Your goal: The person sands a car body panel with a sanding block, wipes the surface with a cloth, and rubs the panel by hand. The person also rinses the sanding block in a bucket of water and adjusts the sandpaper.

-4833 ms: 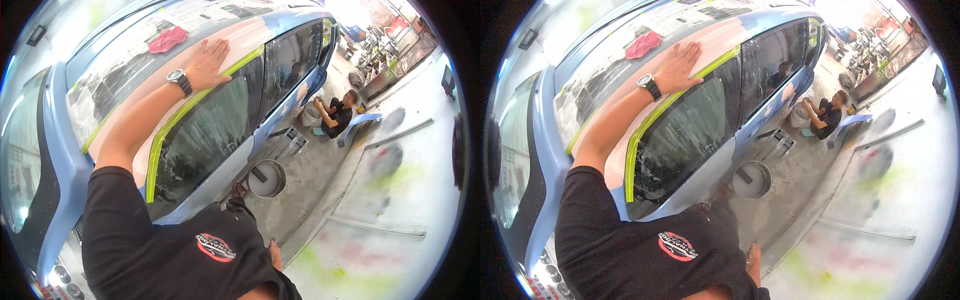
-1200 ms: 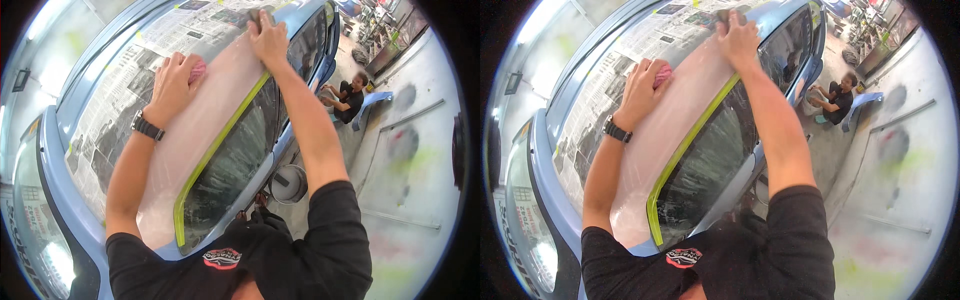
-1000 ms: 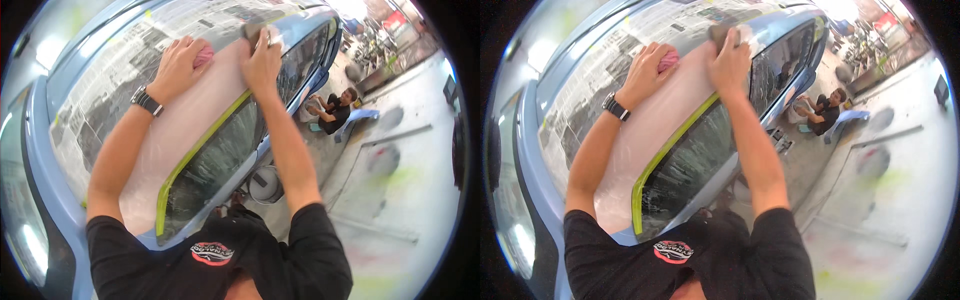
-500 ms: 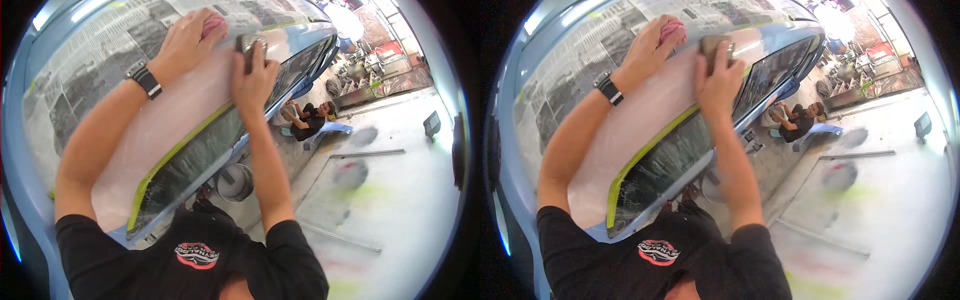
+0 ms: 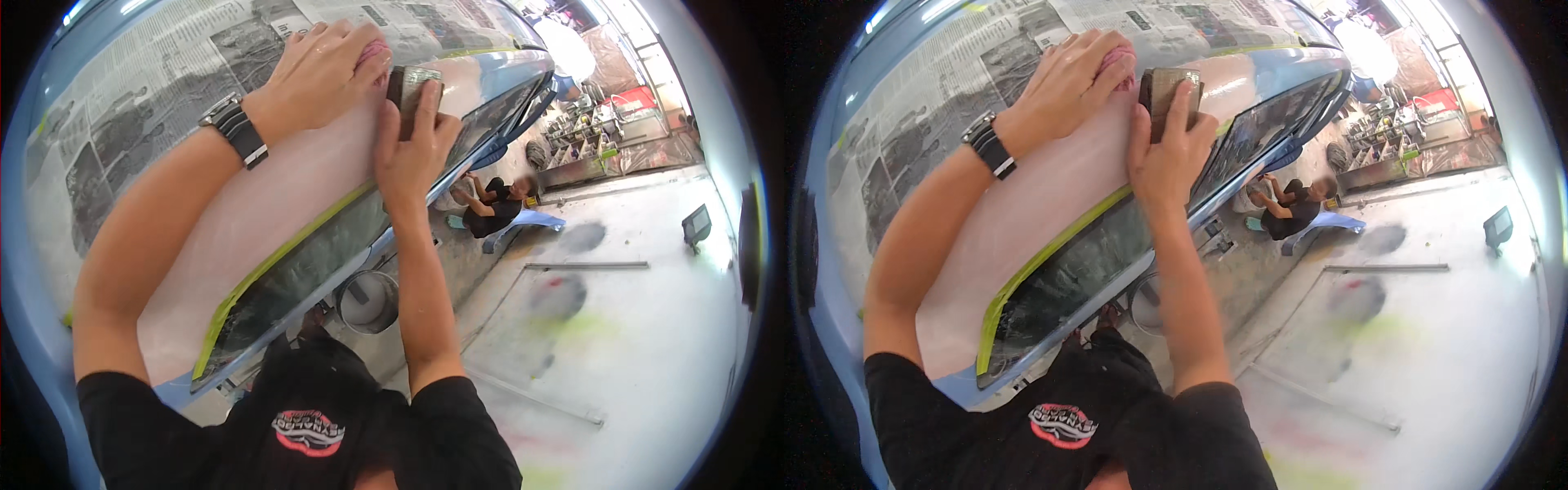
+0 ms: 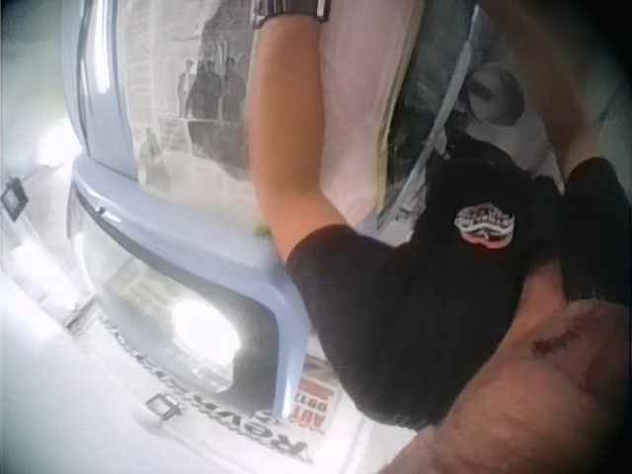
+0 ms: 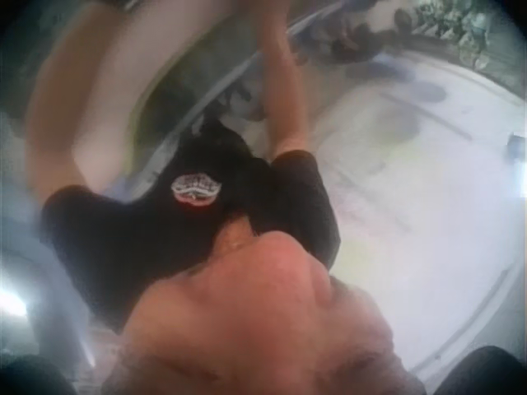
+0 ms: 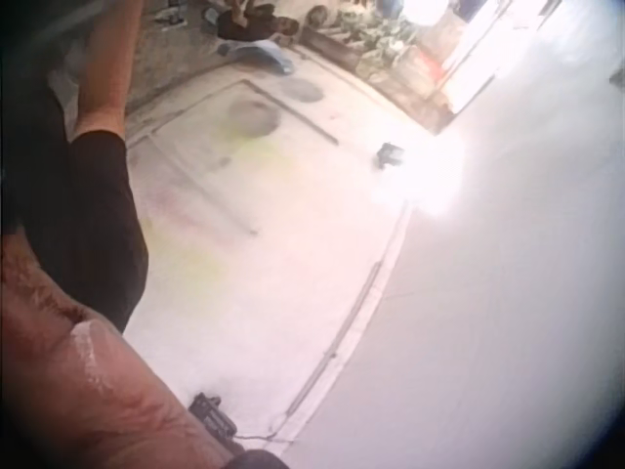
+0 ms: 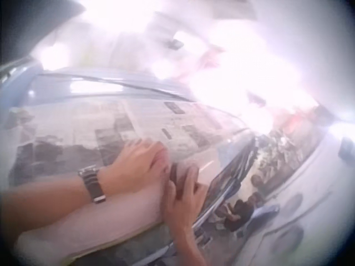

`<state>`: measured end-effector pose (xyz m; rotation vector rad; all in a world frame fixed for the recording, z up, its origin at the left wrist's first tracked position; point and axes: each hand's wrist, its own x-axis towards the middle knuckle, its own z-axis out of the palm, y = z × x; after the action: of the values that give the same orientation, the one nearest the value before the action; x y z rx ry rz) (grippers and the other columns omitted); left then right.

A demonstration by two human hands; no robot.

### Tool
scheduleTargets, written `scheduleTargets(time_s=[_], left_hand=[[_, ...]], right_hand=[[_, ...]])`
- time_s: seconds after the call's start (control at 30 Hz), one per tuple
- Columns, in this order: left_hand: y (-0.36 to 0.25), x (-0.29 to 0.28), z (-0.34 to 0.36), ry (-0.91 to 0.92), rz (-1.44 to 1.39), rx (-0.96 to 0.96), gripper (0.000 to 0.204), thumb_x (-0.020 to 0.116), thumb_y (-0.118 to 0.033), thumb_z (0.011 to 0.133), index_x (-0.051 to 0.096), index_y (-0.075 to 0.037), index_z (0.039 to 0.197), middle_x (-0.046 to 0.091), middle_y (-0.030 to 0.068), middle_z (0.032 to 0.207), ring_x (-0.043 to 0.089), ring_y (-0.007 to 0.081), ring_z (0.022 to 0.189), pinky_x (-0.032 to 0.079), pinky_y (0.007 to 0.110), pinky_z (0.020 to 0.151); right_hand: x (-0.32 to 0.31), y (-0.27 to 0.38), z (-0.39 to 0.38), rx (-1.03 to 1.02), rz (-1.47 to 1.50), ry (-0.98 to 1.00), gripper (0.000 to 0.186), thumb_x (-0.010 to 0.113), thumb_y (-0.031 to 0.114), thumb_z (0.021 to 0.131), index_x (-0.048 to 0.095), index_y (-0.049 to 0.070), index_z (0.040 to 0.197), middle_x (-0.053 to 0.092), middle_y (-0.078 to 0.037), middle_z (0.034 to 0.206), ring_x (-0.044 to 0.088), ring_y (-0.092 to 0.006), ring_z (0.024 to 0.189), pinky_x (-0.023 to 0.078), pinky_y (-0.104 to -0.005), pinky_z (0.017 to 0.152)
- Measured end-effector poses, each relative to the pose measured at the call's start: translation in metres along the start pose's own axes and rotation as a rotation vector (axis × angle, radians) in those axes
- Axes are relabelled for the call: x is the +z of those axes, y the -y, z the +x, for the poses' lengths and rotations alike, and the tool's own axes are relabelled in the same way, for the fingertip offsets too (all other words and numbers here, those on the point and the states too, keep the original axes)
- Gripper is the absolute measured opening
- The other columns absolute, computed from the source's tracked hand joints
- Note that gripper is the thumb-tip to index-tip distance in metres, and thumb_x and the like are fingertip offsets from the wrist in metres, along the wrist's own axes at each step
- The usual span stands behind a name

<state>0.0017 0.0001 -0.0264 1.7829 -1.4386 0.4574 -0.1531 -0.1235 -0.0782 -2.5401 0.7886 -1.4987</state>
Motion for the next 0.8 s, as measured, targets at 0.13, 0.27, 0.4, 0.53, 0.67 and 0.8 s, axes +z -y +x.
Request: scheduleTargets(time_s=[0.13, 0.27, 0.4, 0.53, 0.67, 0.8], left_hand=[[-0.022, -0.014, 0.015, 0.135, -0.006, -0.018, 0.027, 0.056, -0.033, 0.108, 0.065, -0.009, 0.116, 0.067, 0.0153, 0.112, 0.062, 0.039, 0.11, 0.045, 0.05, 0.099], [-0.017, -0.004, 0.008, 0.131, -0.002, 0.024, 0.024, 0.056, -0.032, 0.107, 0.065, -0.011, 0.115, 0.066, 0.0127, 0.11, 0.062, 0.0365, 0.109, 0.044, 0.051, 0.096], [-0.007, -0.017, 0.001, 0.248, 0.06, 0.002, 0.024, 0.057, -0.031, 0.105, 0.065, -0.012, 0.116, 0.066, 0.0103, 0.109, 0.062, 0.0342, 0.109, 0.044, 0.051, 0.097], [-0.022, -0.02, 0.009, 0.232, 0.07, 0.054, 0.024, 0.055, -0.03, 0.105, 0.066, -0.012, 0.118, 0.066, 0.0097, 0.11, 0.061, 0.0331, 0.11, 0.043, 0.05, 0.099], [-0.026, -0.002, 0.014, 0.201, 0.023, 0.06, 0.023, 0.054, -0.028, 0.104, 0.066, -0.013, 0.116, 0.067, 0.0089, 0.109, 0.061, 0.032, 0.11, 0.043, 0.049, 0.1], [-0.01, 0.003, 0.007, 0.154, 0.008, 0.078, 0.025, 0.059, -0.033, 0.101, 0.069, -0.014, 0.113, 0.068, 0.0108, 0.105, 0.065, 0.0363, 0.105, 0.046, 0.052, 0.093]], right_hand=[[-0.002, -0.071, 0.079, 0.154, -0.048, 0.014, 0.069, 0.069, 0.049, 0.1, 0.062, -0.001, 0.147, 0.058, -0.029, 0.111, 0.061, -0.0459, 0.101, 0.051, -0.0524, 0.09], [0.017, -0.117, 0.112, 0.259, -0.201, 0.008, 0.072, 0.064, 0.056, 0.101, 0.061, 0.001, 0.148, 0.058, -0.029, 0.115, 0.062, -0.0459, 0.1, 0.051, -0.052, 0.091], [0.01, -0.033, 0.004, 0.066, -0.017, 0.019, 0.069, 0.07, 0.046, 0.099, 0.06, -0.001, 0.149, 0.056, -0.032, 0.114, 0.058, -0.0475, 0.101, 0.049, -0.0521, 0.092], [-0.004, -0.049, 0.018, -0.204, 0.015, -0.089, 0.069, 0.073, 0.043, 0.098, 0.059, -0.002, 0.148, 0.055, -0.03, 0.11, 0.058, -0.0444, 0.098, 0.049, -0.0482, 0.089], [0.013, -0.155, 0.123, 0.109, -0.028, -0.005, 0.071, 0.072, 0.051, 0.098, 0.064, -0.002, 0.145, 0.059, -0.027, 0.108, 0.061, -0.0416, 0.101, 0.05, -0.0491, 0.091], [0.019, -0.115, 0.072, 0.231, -0.088, 0.105, 0.071, 0.072, 0.051, 0.098, 0.065, -0.003, 0.143, 0.059, -0.028, 0.109, 0.06, -0.0437, 0.101, 0.05, -0.0499, 0.092]])
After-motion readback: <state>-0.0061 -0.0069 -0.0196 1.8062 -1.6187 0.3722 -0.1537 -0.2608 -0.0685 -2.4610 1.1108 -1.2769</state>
